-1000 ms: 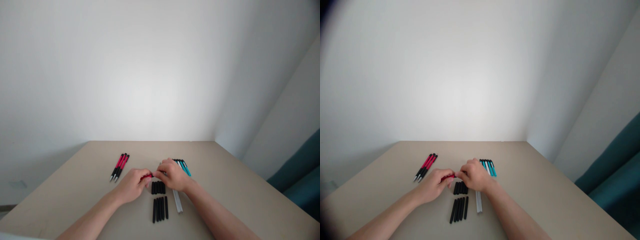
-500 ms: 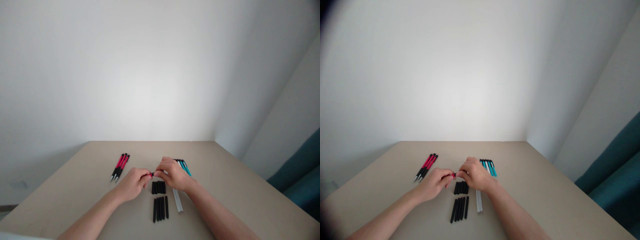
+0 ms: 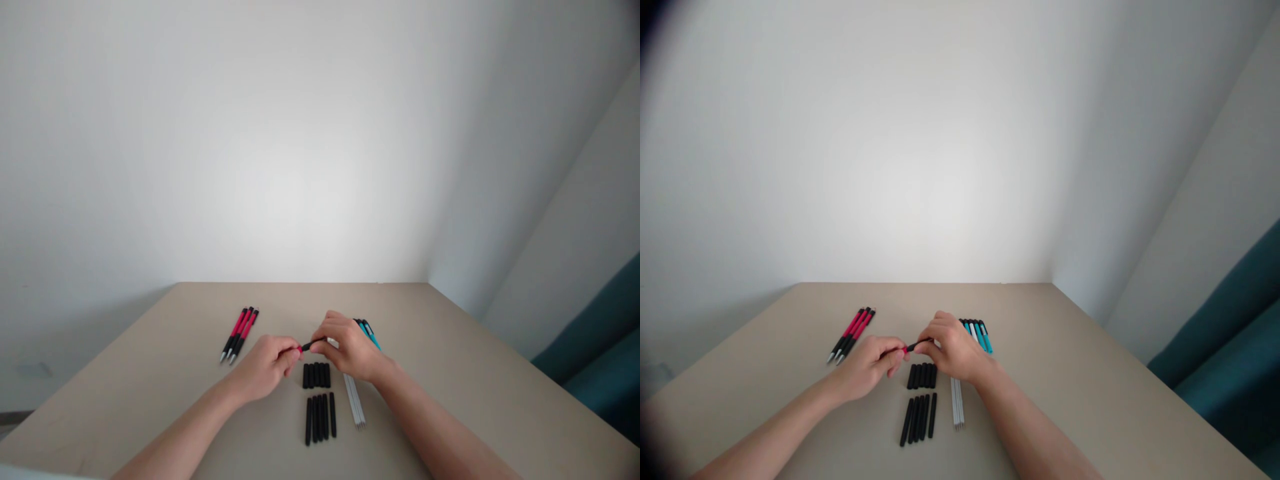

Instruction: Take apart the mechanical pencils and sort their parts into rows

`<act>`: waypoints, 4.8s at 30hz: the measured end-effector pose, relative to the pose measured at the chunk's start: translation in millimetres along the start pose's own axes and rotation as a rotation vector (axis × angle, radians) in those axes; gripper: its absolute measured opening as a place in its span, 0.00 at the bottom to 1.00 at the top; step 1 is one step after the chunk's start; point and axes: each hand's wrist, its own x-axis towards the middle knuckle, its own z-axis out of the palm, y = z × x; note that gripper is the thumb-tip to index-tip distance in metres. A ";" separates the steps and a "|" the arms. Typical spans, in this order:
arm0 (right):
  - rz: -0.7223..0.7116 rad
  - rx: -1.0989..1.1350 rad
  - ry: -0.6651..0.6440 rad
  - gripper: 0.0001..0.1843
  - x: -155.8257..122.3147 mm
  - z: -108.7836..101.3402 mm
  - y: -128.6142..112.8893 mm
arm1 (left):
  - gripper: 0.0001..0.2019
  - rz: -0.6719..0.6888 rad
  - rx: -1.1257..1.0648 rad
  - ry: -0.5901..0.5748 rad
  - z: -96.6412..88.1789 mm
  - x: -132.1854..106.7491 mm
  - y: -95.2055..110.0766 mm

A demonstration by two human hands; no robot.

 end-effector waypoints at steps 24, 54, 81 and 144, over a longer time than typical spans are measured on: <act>0.080 0.083 0.099 0.09 -5.9 4.1 -4.4 | 0.11 0.009 -0.136 0.187 1.2 0.7 2.3; 0.030 0.130 0.077 0.07 -4.1 3.5 -13.1 | 0.18 -0.185 -0.512 0.145 6.0 8.5 -1.2; 0.147 0.035 0.117 0.05 -5.4 7.9 -8.9 | 0.15 -0.251 0.276 0.176 11.0 4.1 -1.9; 0.470 -0.186 -0.222 0.13 -7.7 -3.8 -5.2 | 0.14 -0.175 0.031 0.037 9.9 -1.1 6.0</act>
